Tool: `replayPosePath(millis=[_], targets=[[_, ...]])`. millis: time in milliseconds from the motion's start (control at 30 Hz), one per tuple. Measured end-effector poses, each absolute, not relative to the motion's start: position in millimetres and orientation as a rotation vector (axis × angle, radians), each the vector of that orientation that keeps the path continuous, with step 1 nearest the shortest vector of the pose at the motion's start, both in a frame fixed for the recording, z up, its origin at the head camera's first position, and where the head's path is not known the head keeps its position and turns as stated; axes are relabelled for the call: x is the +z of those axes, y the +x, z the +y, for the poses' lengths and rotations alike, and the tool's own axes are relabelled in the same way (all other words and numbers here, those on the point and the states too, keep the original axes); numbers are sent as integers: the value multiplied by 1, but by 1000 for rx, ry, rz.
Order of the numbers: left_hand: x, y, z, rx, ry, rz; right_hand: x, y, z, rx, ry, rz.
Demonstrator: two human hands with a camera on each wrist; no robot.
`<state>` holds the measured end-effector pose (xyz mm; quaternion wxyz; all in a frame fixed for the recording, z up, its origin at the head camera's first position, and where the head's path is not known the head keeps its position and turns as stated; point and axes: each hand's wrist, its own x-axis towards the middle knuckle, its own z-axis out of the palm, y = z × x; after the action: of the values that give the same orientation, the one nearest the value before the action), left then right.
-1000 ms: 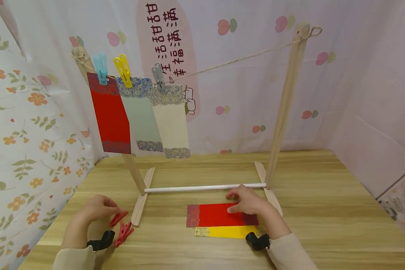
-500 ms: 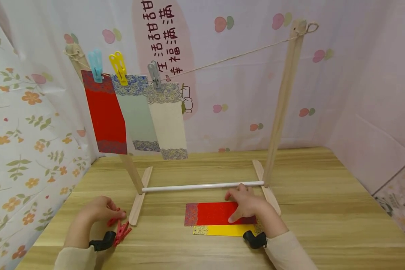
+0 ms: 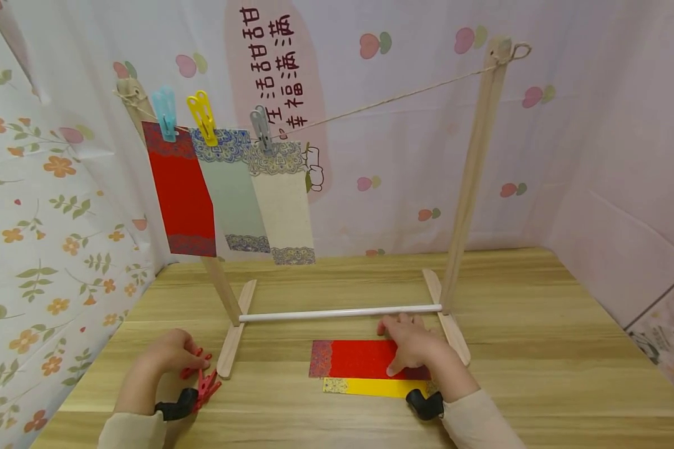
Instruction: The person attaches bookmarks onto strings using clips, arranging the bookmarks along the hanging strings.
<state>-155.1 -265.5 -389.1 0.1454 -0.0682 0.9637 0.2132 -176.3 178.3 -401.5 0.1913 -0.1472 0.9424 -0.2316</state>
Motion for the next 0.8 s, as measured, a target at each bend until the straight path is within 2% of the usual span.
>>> replayPosePath(millis=[533, 800], targets=[[-393, -158, -269, 774, -186, 2787, -401, -177, 176, -593, -386, 2672], [-393, -159, -268, 788, -161, 2793, -403, -179, 177, -676, -481, 2643]])
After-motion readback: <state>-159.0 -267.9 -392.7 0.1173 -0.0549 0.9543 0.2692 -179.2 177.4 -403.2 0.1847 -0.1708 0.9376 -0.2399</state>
